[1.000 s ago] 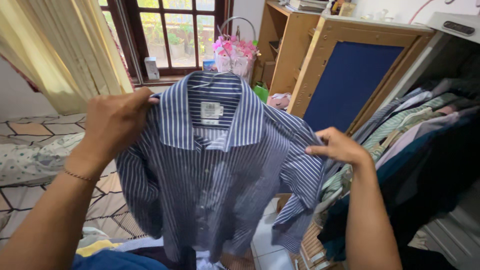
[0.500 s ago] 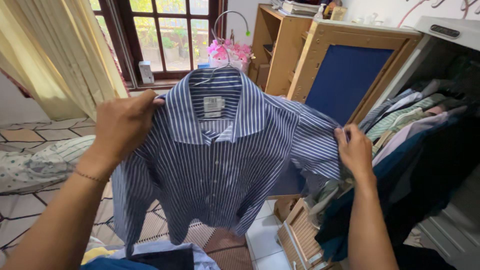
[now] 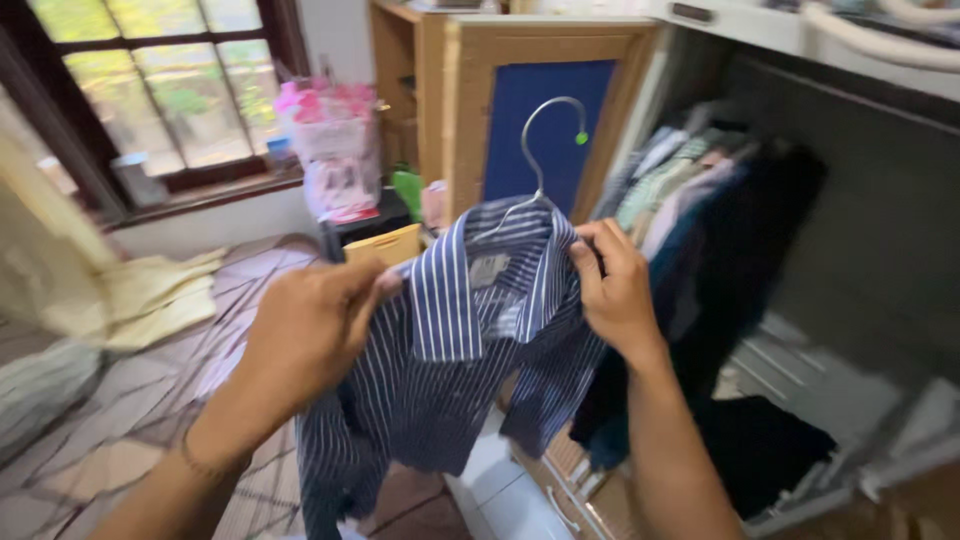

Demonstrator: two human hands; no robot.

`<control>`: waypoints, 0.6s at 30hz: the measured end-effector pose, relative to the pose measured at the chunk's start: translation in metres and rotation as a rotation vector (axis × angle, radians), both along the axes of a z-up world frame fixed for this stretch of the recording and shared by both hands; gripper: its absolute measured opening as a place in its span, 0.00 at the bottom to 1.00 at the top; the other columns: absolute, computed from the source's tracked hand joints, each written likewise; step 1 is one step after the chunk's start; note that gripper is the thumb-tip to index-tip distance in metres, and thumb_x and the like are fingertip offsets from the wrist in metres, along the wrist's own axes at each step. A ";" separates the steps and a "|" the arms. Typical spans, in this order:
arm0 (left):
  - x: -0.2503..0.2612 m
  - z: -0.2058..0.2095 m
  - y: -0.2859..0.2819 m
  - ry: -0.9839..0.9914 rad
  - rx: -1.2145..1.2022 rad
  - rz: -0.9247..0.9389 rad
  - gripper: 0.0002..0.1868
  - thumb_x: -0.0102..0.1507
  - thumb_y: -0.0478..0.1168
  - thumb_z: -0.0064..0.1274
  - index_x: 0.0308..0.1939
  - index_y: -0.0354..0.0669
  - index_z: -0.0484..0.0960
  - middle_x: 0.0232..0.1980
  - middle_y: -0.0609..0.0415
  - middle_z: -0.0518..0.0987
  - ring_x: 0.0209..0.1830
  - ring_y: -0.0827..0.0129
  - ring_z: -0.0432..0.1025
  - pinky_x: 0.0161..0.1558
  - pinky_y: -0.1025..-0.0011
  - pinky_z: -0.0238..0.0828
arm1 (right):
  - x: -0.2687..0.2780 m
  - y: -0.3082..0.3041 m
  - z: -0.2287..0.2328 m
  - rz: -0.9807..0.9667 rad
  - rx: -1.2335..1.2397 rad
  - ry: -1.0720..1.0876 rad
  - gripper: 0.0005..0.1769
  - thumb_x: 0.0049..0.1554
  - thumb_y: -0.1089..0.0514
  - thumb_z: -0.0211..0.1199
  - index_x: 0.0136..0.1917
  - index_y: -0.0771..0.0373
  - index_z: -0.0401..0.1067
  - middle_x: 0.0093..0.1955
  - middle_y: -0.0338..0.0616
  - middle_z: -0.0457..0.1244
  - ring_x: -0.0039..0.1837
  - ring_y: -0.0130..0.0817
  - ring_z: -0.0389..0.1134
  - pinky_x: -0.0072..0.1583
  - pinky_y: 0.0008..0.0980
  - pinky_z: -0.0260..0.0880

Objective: The person picks up various garments from a pile on the bed, places each on a hanger, and hangs them in a wardrobe. The items include shirts, t-shirts, and a hoodie, handled one at a time.

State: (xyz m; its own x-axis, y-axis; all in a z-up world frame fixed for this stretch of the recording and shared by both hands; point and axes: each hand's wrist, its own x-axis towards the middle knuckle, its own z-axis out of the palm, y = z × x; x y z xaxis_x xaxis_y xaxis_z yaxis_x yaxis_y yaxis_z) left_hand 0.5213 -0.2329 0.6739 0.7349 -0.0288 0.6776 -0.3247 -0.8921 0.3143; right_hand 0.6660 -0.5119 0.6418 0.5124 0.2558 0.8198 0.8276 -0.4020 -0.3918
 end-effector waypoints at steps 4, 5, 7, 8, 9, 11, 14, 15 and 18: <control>0.024 -0.003 -0.037 0.344 -0.166 -0.293 0.11 0.67 0.44 0.50 0.42 0.39 0.79 0.31 0.41 0.79 0.31 0.51 0.76 0.34 0.59 0.70 | 0.013 -0.055 -0.021 -0.158 0.112 -0.021 0.05 0.66 0.63 0.58 0.49 0.68 0.70 0.44 0.50 0.62 0.46 0.43 0.67 0.50 0.35 0.66; 0.031 -0.006 -0.049 0.346 -0.205 -0.424 0.11 0.67 0.43 0.49 0.44 0.38 0.79 0.34 0.43 0.80 0.34 0.54 0.77 0.37 0.61 0.71 | 0.018 -0.069 -0.024 -0.213 0.137 -0.009 0.05 0.65 0.63 0.58 0.50 0.68 0.71 0.45 0.50 0.62 0.47 0.44 0.67 0.51 0.36 0.66; 0.048 -0.014 -0.078 0.356 -0.282 -0.690 0.12 0.69 0.42 0.46 0.49 0.38 0.78 0.40 0.46 0.83 0.41 0.60 0.79 0.44 0.65 0.72 | 0.028 -0.101 -0.030 -0.326 0.186 0.013 0.06 0.65 0.62 0.58 0.52 0.68 0.71 0.47 0.51 0.63 0.50 0.45 0.68 0.53 0.37 0.66; 0.059 -0.020 -0.095 0.404 -0.302 -0.679 0.11 0.69 0.42 0.46 0.48 0.39 0.78 0.39 0.47 0.82 0.39 0.62 0.79 0.44 0.65 0.72 | 0.035 -0.115 -0.034 -0.384 0.195 -0.026 0.07 0.65 0.61 0.58 0.52 0.68 0.72 0.50 0.53 0.63 0.55 0.47 0.67 0.57 0.39 0.66; 0.069 -0.027 -0.114 0.450 -0.322 -0.668 0.11 0.69 0.42 0.45 0.48 0.39 0.77 0.38 0.48 0.81 0.38 0.63 0.78 0.43 0.66 0.72 | 0.042 -0.128 -0.038 -0.442 0.200 -0.067 0.08 0.65 0.60 0.58 0.53 0.67 0.73 0.53 0.54 0.63 0.59 0.49 0.67 0.60 0.40 0.66; 0.089 -0.042 -0.149 0.464 -0.374 -0.681 0.11 0.70 0.42 0.43 0.48 0.39 0.76 0.37 0.47 0.79 0.37 0.63 0.76 0.44 0.66 0.71 | 0.052 -0.155 -0.046 -0.530 0.219 -0.066 0.11 0.66 0.57 0.58 0.56 0.66 0.74 0.59 0.56 0.63 0.66 0.52 0.65 0.66 0.43 0.63; 0.129 -0.064 -0.209 0.424 -0.494 -0.736 0.10 0.72 0.41 0.42 0.48 0.38 0.75 0.36 0.44 0.77 0.37 0.62 0.71 0.45 0.65 0.71 | 0.061 -0.193 -0.060 -0.611 0.311 0.056 0.16 0.67 0.52 0.56 0.63 0.63 0.72 0.66 0.57 0.60 0.71 0.53 0.61 0.71 0.44 0.59; 0.141 -0.071 -0.226 0.446 -0.544 -0.736 0.11 0.72 0.41 0.41 0.49 0.38 0.75 0.35 0.43 0.76 0.37 0.62 0.70 0.44 0.65 0.70 | 0.062 -0.201 -0.065 -0.630 0.369 0.094 0.19 0.67 0.50 0.55 0.66 0.63 0.69 0.69 0.57 0.59 0.72 0.52 0.60 0.73 0.44 0.58; 0.179 -0.087 -0.274 0.409 -0.568 -0.732 0.11 0.72 0.41 0.41 0.50 0.38 0.74 0.37 0.44 0.77 0.38 0.62 0.72 0.45 0.65 0.70 | 0.064 -0.213 -0.080 -0.667 0.348 0.043 0.29 0.67 0.48 0.57 0.75 0.65 0.59 0.77 0.64 0.51 0.78 0.57 0.51 0.76 0.47 0.49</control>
State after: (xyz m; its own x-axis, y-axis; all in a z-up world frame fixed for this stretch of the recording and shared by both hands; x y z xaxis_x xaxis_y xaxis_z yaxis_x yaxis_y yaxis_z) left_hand 0.6999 -0.5073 0.5867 0.8444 -0.3171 0.4318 -0.5046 -0.2004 0.8398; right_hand 0.7302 -0.7247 0.5620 0.5014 -0.3905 0.7721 0.4331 -0.6593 -0.6146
